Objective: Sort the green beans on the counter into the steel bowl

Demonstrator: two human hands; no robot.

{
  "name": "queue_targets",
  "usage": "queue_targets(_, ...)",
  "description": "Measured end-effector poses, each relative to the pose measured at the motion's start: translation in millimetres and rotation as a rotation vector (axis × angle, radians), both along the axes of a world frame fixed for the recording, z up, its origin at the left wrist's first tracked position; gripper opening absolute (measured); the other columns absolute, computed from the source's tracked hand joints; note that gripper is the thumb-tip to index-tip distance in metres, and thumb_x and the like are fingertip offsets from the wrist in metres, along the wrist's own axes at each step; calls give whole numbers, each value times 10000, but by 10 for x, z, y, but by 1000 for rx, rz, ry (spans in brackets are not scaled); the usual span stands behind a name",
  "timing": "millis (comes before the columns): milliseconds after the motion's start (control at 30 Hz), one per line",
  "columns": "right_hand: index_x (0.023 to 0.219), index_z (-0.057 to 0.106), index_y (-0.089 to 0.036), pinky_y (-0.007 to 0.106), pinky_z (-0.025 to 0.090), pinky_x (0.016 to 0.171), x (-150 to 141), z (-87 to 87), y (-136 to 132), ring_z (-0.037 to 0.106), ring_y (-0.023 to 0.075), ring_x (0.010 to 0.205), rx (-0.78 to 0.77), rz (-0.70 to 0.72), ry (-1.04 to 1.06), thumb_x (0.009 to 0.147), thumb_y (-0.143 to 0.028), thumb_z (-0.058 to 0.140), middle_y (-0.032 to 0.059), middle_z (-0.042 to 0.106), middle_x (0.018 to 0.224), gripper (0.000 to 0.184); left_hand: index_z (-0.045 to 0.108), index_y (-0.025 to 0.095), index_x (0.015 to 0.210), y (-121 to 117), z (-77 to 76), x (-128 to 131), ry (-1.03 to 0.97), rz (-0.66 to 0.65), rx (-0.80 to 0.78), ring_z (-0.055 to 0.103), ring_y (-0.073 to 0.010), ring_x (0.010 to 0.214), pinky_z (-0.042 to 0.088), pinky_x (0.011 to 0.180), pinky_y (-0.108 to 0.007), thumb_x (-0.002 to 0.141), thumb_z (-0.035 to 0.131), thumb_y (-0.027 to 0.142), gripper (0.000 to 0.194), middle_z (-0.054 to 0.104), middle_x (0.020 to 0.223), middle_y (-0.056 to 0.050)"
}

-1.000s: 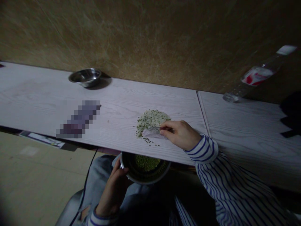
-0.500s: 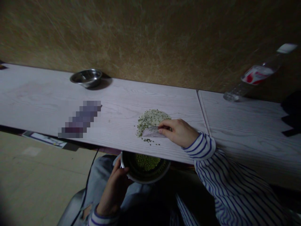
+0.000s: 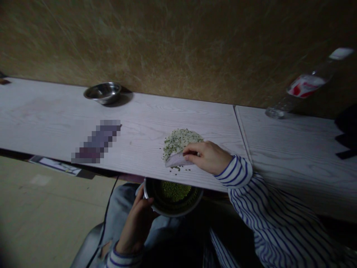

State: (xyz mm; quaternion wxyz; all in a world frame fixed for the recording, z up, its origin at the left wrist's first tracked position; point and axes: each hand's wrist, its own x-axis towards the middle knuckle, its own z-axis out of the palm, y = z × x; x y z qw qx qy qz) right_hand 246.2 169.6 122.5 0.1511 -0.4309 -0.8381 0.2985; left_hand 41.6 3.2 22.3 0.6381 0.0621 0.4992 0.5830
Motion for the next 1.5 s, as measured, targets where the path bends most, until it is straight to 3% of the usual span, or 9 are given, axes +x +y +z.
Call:
queue_targets(133, 924, 791, -260, 292, 531, 691, 45, 16, -40, 728, 183, 765, -36, 35, 7, 876, -268, 645, -3, 800, 839, 154, 612, 320, 1444, -2, 6, 2, 3, 24, -6, 629, -314, 1139, 581, 820, -391, 709, 760, 239, 754, 678, 1354, -73)
queue_targets(367, 915, 776, -242, 330, 555, 738, 165, -95, -60, 744, 215, 811, 34, -135, 64, 864, -305, 649, 26, 805, 858, 150, 649, 313, 1406, 3, 52, 31, 16, 35, -16, 636, -306, 1104, 591, 780, -381, 701, 758, 228, 719, 685, 1313, -68)
queue_targets(600, 859, 744, -223, 333, 567, 749, 69, -114, -292, 740, 213, 788, -18, -191, 102, 837, -285, 641, 41, 798, 824, 122, 686, 301, 1333, -11, 37, 70, 23, 29, -31, 644, -288, 1087, 586, 786, -360, 690, 768, 238, 651, 684, 1323, -65)
queue_targets(833, 834, 696, -220, 329, 570, 627, 201, -249, -354, 714, 217, 673, -66, -419, 212, 798, -348, 648, 54, 756, 733, 142, 646, 299, 1379, -44, 14, 67, -14, -6, -10, 632, -294, 1144, 581, 849, -369, 712, 770, 227, 683, 687, 1330, -70)
queue_targets(1033, 847, 696, -220, 340, 577, 666, 70, -318, -451, 732, 224, 711, -122, -367, 207, 827, -345, 630, 62, 766, 764, 142, 666, 297, 1341, -51, 38, 66, 0, 21, 13, 640, -272, 1078, 585, 838, -380, 718, 759, 218, 635, 701, 1284, -66)
queue_targets(1500, 862, 715, -206, 310, 554, 671, -114, -202, -586, 737, 201, 712, -144, -297, 153, 837, -302, 625, 54, 781, 769, 134, 688, 304, 1303, -75, 77, 69, -16, 42, 0, 656, -257, 1048, 584, 841, -371, 710, 749, 208, 604, 721, 1224, -51)
